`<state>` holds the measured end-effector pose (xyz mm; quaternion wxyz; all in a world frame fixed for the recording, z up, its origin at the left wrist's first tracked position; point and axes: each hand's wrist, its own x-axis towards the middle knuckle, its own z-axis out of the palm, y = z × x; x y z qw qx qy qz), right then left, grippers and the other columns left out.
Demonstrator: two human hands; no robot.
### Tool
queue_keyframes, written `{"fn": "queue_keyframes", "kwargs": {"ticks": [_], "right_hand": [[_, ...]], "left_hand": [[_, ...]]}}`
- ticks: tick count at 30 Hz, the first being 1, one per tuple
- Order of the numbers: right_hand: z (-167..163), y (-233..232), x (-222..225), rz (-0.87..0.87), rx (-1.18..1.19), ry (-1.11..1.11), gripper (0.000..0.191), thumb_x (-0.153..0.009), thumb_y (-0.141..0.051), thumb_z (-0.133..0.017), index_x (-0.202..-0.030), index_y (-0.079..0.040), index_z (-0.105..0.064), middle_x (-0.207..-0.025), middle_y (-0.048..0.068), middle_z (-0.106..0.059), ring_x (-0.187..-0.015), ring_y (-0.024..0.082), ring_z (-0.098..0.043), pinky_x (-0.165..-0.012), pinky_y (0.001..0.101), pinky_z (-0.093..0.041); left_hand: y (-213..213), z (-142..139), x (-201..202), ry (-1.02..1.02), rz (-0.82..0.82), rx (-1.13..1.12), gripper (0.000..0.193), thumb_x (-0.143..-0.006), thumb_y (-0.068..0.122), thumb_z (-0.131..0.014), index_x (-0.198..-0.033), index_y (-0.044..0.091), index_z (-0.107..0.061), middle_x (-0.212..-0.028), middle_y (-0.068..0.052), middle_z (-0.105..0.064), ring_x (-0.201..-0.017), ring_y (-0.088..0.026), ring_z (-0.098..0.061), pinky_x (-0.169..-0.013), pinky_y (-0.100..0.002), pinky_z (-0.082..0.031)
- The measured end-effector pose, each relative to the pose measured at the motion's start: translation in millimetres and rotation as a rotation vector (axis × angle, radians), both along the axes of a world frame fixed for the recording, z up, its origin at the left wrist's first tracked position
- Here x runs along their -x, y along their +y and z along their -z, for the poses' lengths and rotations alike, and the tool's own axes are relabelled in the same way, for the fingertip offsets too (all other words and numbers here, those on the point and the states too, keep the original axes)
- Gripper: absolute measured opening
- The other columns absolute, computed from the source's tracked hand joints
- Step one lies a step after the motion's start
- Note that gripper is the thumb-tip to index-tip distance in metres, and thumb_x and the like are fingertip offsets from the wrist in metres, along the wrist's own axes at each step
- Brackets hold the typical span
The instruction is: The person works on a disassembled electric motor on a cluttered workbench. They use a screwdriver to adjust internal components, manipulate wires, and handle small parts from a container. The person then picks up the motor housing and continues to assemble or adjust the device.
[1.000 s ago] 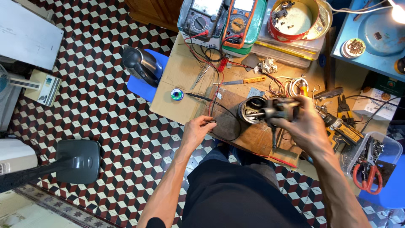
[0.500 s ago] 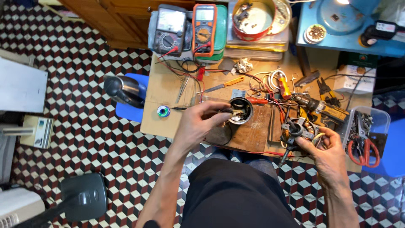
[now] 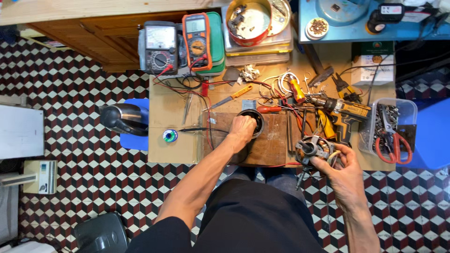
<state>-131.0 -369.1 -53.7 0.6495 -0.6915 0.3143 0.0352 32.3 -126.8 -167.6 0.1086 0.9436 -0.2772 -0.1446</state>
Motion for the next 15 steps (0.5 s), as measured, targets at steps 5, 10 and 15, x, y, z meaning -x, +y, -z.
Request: {"fn": "queue_keyframes", "kwargs": {"ticks": [5,10,15], "right_hand": [[-4,8,-6,-0.009,0.016,0.029,0.081,-0.077,-0.011,-0.083,-0.144,0.006,-0.041,-0.126,0.02,-0.062,-0.114,0.022,-0.067,-0.095,0.0303,-0.056],[-1,15,-18,-0.057,0.034,0.002,0.079,-0.077,-0.013,-0.083,-0.142,0.006,-0.043,-0.124,0.018,-0.063,-0.109,0.021,-0.067,-0.091,0.0279,-0.057],[5,17,-23,-0.087,0.098,0.006,0.079,-0.078,-0.014,-0.085,-0.141,0.006,-0.042,-0.12,0.016,-0.063,-0.105,0.018,-0.068,-0.088,0.0264,-0.058]], "left_hand": [[-8,-3,-1,-0.001,-0.021,0.03,0.01,-0.062,-0.001,-0.074,-0.07,0.006,-0.075,-0.078,-0.02,-0.072,-0.077,-0.037,-0.074,-0.067,-0.046,-0.059],[25,-20,7,0.087,0.159,0.081,0.011,-0.087,0.005,-0.064,-0.092,0.007,-0.074,-0.097,-0.018,-0.075,-0.102,-0.038,-0.069,-0.088,-0.047,-0.054],[52,-47,36,0.062,0.098,0.017,0.043,-0.093,0.018,-0.06,-0.134,0.007,-0.058,-0.132,-0.018,-0.064,-0.131,-0.035,-0.055,-0.111,-0.047,-0.04]]}}
